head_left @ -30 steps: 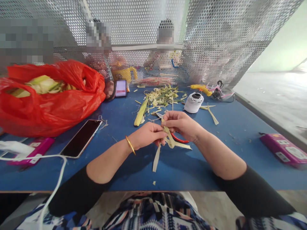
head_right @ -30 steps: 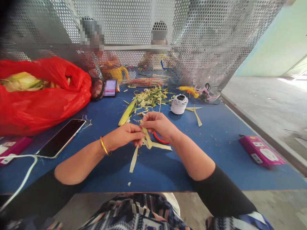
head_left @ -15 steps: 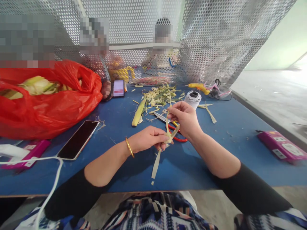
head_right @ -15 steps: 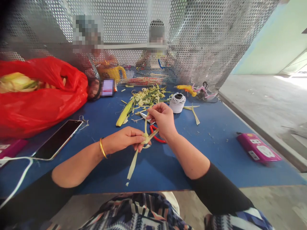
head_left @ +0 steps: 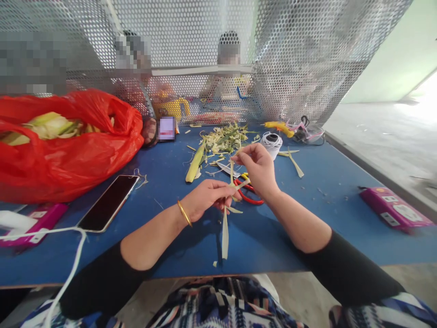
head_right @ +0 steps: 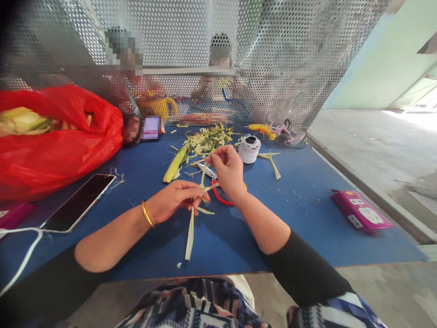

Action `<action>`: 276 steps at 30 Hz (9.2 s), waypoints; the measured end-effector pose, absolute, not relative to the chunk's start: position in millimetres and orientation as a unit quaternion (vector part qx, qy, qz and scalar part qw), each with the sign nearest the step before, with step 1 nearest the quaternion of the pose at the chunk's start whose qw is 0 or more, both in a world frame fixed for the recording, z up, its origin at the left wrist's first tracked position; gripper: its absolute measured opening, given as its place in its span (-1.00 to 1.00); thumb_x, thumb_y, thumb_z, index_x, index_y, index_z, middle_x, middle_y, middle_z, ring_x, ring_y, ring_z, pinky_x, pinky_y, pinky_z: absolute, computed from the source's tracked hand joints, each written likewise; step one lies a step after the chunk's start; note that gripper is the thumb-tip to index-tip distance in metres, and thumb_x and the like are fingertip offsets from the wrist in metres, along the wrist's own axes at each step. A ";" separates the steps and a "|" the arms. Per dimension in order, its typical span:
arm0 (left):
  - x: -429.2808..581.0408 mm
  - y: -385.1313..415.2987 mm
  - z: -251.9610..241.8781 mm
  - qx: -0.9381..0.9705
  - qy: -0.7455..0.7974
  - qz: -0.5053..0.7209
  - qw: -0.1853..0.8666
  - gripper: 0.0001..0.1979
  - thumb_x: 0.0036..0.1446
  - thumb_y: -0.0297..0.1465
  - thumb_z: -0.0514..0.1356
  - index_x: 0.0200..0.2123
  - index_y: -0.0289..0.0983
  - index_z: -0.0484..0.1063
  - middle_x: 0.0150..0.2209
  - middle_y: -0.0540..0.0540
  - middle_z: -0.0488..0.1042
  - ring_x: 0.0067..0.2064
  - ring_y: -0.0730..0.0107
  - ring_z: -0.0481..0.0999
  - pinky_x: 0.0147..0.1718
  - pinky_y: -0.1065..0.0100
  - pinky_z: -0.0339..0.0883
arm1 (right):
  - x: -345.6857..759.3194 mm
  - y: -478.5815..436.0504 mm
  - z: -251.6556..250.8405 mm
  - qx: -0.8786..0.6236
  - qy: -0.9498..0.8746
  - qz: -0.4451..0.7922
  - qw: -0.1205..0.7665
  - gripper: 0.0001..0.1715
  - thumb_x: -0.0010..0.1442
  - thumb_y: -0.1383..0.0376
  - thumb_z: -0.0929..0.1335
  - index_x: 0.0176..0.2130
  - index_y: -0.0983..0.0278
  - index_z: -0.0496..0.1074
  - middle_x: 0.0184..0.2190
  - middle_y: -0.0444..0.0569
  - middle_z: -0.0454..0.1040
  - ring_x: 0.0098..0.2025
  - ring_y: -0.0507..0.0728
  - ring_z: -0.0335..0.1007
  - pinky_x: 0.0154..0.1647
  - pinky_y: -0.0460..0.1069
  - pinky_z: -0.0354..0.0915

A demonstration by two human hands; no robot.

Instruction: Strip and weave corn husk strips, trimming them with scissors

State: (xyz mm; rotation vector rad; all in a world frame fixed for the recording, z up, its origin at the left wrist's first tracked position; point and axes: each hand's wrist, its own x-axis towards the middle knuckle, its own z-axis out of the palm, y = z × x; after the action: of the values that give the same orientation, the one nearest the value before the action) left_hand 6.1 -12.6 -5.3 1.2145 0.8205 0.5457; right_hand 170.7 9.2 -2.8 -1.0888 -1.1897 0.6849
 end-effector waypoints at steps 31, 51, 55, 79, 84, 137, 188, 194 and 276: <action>3.1 -4.7 7.1 0.430 0.441 0.405 0.676 -0.88 0.09 -0.39 0.33 -0.44 -0.31 0.61 -0.50 -0.04 0.51 -0.54 0.58 0.39 -0.58 0.52 0.26 | 168.2 -12.9 9.5 -0.501 -0.559 0.155 0.642 -0.73 0.19 0.06 0.38 -0.37 0.18 0.38 -0.47 -0.10 0.41 -0.39 0.10 0.32 -0.31 0.03 0.27; 5.1 -4.9 9.2 0.341 0.439 0.513 0.654 -0.91 0.02 -0.41 0.38 -0.48 -0.31 0.63 -0.39 -0.17 0.64 -0.41 0.42 0.57 -0.68 0.53 -0.01 | 131.0 -27.6 -17.1 -0.571 -0.686 0.310 0.327 -0.69 0.21 0.13 0.29 -0.50 0.21 0.36 -0.66 -0.18 0.33 -0.59 0.04 0.20 -0.51 -0.06 0.08; 2.5 -4.0 10.8 0.347 0.421 0.504 0.670 -0.96 0.03 -0.47 0.36 -0.44 -0.31 0.63 -0.39 -0.17 0.63 -0.37 0.41 0.59 -0.69 0.55 0.00 | 131.2 -24.2 -23.4 -0.539 -0.662 0.354 0.381 -0.62 0.13 0.05 0.27 -0.59 0.20 0.25 -0.69 -0.22 0.17 -0.60 0.01 0.04 -0.56 -0.06 0.01; 1.2 2.0 11.3 0.360 0.443 0.492 0.657 -0.86 0.11 -0.53 0.29 -0.48 -0.33 0.60 -0.19 -0.24 0.67 -0.40 0.48 0.61 -0.75 0.59 -0.09 | 136.7 -49.5 -2.9 -0.456 -0.795 0.145 0.373 -0.71 0.20 0.33 0.26 -0.55 0.21 0.20 -0.65 -0.22 0.23 -0.60 -0.02 0.11 -0.56 -0.10 0.03; -0.8 3.9 10.8 0.360 0.439 0.493 0.659 -0.84 0.15 -0.52 0.25 -0.44 -0.32 0.62 -0.20 -0.23 0.67 -0.41 0.48 0.61 -0.74 0.58 -0.09 | 152.5 -39.5 2.6 -0.467 -0.757 -0.174 0.422 -0.70 0.39 0.16 0.28 -0.30 0.24 0.49 -0.42 -0.02 0.53 -0.39 0.11 0.38 -0.30 0.00 0.16; 3.0 -7.7 6.5 0.501 0.439 0.360 0.653 -0.75 0.12 -0.26 0.28 -0.44 -0.31 0.66 -0.55 -0.17 0.54 -0.60 0.53 0.27 -0.66 0.45 -0.13 | 174.5 -8.6 12.4 -0.591 -0.631 0.119 0.488 -0.39 0.21 -0.09 0.35 -0.66 0.24 0.35 -0.66 -0.13 0.28 -0.54 0.01 0.12 -0.48 -0.04 0.04; -1.6 1.6 2.5 0.414 0.341 0.470 0.700 -0.79 -0.02 -0.26 0.40 -0.36 -0.28 0.69 -0.33 -0.20 0.67 -0.25 0.25 0.62 -0.12 0.29 0.42 | 170.1 -21.8 12.5 -0.410 -0.776 -0.198 0.437 -0.73 0.40 0.28 0.29 -0.28 0.23 0.56 -0.37 -0.03 0.58 -0.28 0.13 0.47 -0.07 0.06 0.21; 4.3 -1.0 0.8 0.408 0.317 0.497 0.697 -0.83 -0.10 -0.40 0.43 -0.36 -0.31 0.67 -0.26 -0.21 0.67 -0.13 0.20 0.62 -0.05 0.28 0.41 | 151.8 -28.9 -5.7 -0.437 -0.806 -0.144 0.373 -0.72 0.32 0.21 0.38 -0.42 0.23 0.51 -0.56 -0.14 0.46 -0.49 0.06 0.33 -0.28 0.02 0.06; 8.8 -13.4 -2.8 0.511 0.362 0.352 0.695 -0.84 -0.09 -0.29 0.45 -0.53 -0.26 0.65 -0.56 -0.18 0.58 -0.36 0.12 0.65 -0.17 0.17 0.48 | 156.5 -13.2 6.4 -0.482 -0.509 0.527 0.481 -0.58 -0.26 0.04 0.59 -0.60 0.27 0.47 -0.66 -0.18 0.38 -0.60 -0.02 0.16 -0.55 -0.05 0.14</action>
State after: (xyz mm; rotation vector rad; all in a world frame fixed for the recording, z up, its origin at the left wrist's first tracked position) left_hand 8.8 -13.4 -2.8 1.1415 0.8080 0.7864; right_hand 156.5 -13.2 6.4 -1.1748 -1.2408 1.2845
